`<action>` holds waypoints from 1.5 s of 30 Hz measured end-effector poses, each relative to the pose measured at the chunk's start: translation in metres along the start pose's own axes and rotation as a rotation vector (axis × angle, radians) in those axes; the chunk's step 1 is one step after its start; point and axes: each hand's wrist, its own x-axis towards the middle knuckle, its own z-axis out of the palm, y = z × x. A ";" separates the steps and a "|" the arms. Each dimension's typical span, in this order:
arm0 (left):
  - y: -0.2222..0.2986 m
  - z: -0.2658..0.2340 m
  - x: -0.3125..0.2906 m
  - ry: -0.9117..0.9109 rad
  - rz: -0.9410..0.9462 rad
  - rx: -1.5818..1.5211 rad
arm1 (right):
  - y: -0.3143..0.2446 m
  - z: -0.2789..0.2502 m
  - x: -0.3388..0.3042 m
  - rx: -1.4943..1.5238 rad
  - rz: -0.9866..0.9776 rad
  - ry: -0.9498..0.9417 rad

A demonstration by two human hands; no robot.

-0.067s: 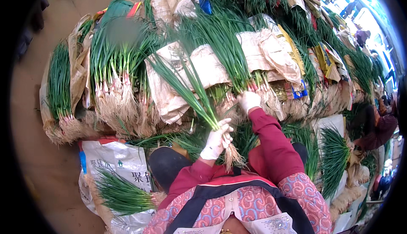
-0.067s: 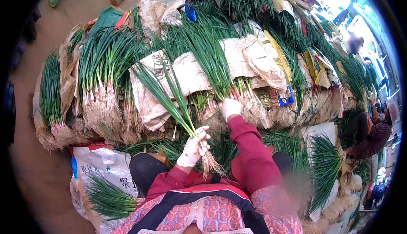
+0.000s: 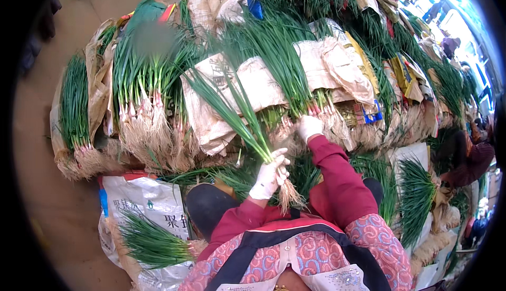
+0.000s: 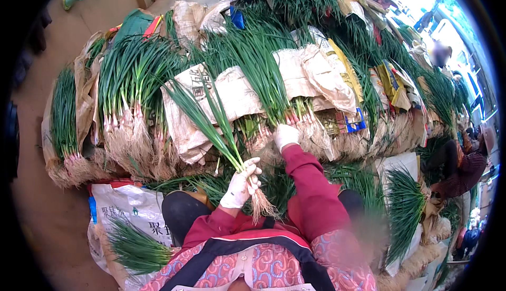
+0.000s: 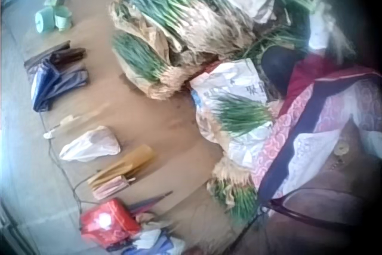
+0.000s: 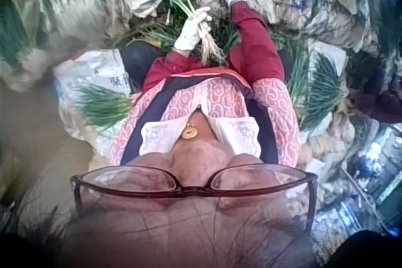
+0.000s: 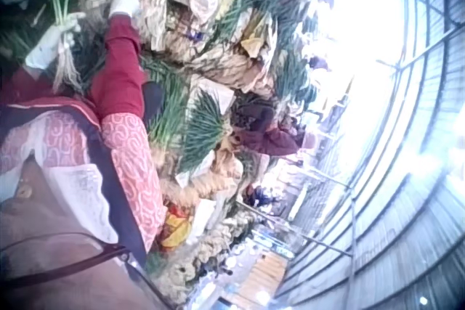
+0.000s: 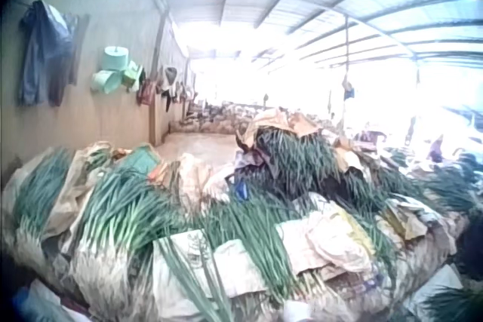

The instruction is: The person sorts bunches of green onions or leeks by hand, picking up individual bunches from a large pile, cleaning or adjusting the stalks, and placing them back down in organized rows.

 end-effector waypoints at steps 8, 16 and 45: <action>-0.006 -0.010 0.005 0.104 0.049 0.014 | -0.018 -0.068 -0.083 0.155 -0.084 0.102; -0.014 -0.007 0.007 0.157 -0.023 0.101 | -0.029 -0.074 -0.181 0.447 -0.292 -0.024; -0.001 -0.010 -0.005 -0.007 0.044 -0.062 | -0.010 -0.006 -0.016 0.297 0.052 0.007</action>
